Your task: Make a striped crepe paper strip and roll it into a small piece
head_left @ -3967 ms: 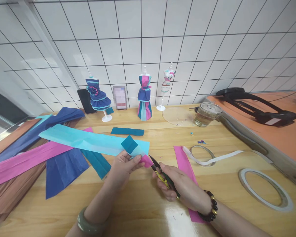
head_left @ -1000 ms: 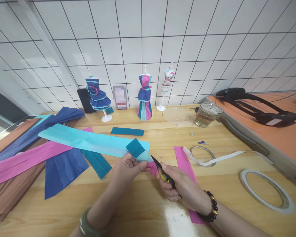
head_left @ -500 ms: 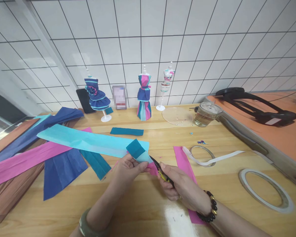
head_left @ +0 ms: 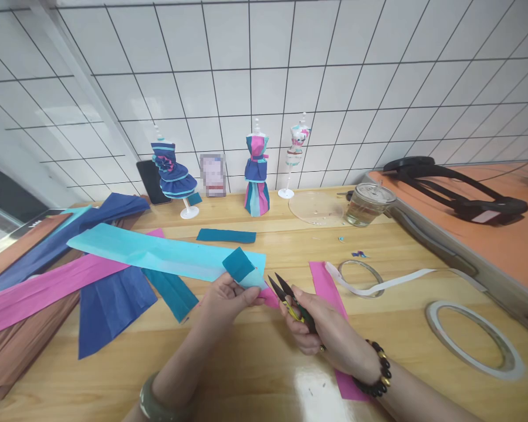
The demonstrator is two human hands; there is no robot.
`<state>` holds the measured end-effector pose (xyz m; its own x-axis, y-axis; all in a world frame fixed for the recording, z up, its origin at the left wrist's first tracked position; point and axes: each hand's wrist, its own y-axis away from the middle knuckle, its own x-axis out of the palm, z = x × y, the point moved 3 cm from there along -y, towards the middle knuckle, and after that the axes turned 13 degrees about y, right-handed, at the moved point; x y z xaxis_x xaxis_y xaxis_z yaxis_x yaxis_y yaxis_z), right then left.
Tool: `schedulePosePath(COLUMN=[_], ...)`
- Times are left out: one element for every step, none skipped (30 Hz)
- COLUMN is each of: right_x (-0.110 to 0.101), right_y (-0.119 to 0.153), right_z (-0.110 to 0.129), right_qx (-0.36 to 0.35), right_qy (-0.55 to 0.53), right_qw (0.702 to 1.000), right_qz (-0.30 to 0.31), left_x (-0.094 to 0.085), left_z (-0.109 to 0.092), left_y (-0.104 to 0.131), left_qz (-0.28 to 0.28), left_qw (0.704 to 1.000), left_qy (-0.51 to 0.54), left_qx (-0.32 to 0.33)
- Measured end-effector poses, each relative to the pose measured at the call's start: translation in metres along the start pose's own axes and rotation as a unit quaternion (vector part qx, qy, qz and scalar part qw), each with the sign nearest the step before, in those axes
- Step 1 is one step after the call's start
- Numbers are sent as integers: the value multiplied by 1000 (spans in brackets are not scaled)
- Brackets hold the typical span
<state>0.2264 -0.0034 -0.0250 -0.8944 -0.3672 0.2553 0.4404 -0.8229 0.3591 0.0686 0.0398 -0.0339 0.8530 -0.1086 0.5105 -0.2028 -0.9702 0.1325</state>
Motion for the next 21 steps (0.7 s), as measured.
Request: schedulePosePath(right_x=[-2, -4, -8, -11, -15, -19, -22, -25, -28, -31, -33, -35, -37, -37, -37, -36, -34, -31, -28, -25, -22], right_y=[0, 1, 1, 2, 2, 3, 2, 1, -1, -4, -7, -9, -11, -12, -12, -12, -10, -8, -6, -3, -2], right_z=[2, 4, 7, 11, 14, 17, 18, 18, 16, 13, 10, 7, 4, 3, 4, 6, 10, 13, 17, 21, 23], right_qx=[-15, -32, -52, -77, -104, -128, -148, -161, -165, -161, -154, -151, -147, -147, -151, -160, -175, -194, -214, -230, -237], right_qy=[23, 61, 116, 183, 259, 335, 407, 471, 526, 571, 607, 637, 660, 676, 689, 695, 693, 682, 662, 630, 588], right_qw=[1000, 997, 989, 972, 946, 911, 871, 831, 793, 761, 733, 707, 686, 668, 652, 639, 632, 635, 651, 681, 723], right_qz=[-15, -41, -79, -123, -166, -205, -233, -249, -258, -263, -265, -269, -270, -273, -280, -290, -299, -305, -304, -294, -275], left_x=[-1, -1, -1, 0, 0, 0, 0, 0, 0, -1, -1, -1, -1, 0, 0, 1, 2, 3, 4, 6, 8], left_z=[-1, -2, -3, -4, -5, -5, -6, -7, -7, -6, -6, -5, -5, -4, -4, -3, -3, -2, -1, 0, 1], left_y=[0, -1, -1, -1, -1, -1, 0, 0, 0, 0, 0, -1, -1, -1, -2, -2, -1, 0, 1, 2, 4], left_qz=[-9, -15, -17, -15, -13, -11, -11, -14, -14, -12, -7, 1, 11, 20, 28, 35, 45, 54, 63, 74, 86], left_qw=[1000, 1000, 1000, 1000, 1000, 1000, 999, 999, 999, 999, 998, 998, 998, 998, 998, 998, 998, 998, 997, 996, 994], left_qy=[9, 16, 20, 23, 25, 29, 34, 41, 46, 50, 54, 55, 55, 53, 47, 37, 23, 9, -6, -23, -39], left_qx=[4, 6, 7, 5, 3, 1, -1, -3, -8, -14, -19, -25, -31, -34, -33, -32, -32, -35, -40, -51, -63])
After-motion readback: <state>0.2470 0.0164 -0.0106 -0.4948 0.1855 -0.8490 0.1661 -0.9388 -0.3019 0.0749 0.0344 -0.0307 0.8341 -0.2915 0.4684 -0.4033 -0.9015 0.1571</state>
